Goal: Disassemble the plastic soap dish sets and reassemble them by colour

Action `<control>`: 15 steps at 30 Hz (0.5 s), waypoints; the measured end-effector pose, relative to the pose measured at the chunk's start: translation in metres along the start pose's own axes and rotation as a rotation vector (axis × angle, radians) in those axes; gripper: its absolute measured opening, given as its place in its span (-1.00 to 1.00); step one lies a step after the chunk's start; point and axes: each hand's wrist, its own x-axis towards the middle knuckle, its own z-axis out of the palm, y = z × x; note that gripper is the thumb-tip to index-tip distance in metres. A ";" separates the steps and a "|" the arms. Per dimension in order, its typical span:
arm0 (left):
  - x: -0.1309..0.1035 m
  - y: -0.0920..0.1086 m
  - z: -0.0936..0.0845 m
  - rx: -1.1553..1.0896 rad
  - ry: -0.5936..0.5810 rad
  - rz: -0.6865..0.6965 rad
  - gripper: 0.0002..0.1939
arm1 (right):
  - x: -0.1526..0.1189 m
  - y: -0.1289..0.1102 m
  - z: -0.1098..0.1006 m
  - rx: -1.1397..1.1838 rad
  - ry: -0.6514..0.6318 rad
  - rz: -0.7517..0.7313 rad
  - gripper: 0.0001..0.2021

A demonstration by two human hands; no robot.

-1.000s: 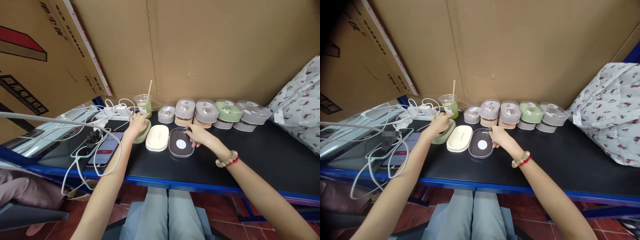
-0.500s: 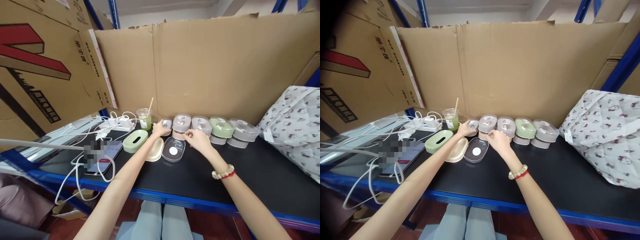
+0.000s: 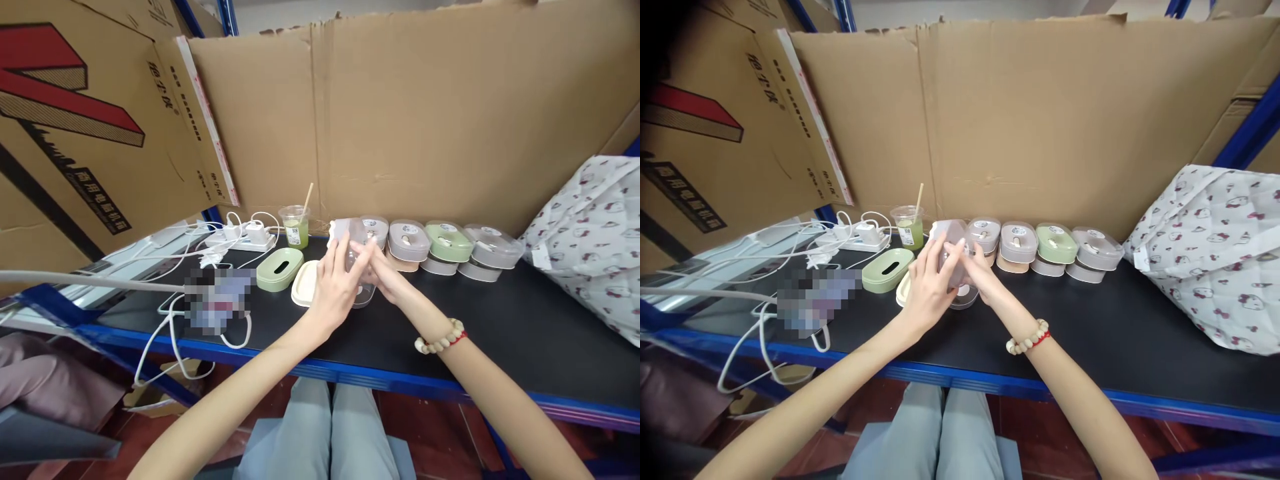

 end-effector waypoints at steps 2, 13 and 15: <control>0.001 -0.001 0.000 -0.140 -0.069 0.080 -0.20 | 0.000 0.001 -0.001 0.131 0.047 0.163 -0.57; 0.052 -0.001 -0.012 -1.615 -0.229 -0.991 -0.60 | 0.002 0.001 -0.007 0.307 -0.008 0.118 -0.29; 0.054 -0.008 -0.011 -1.742 -0.193 -1.048 -0.66 | 0.004 -0.006 -0.015 0.297 -0.001 0.169 -0.36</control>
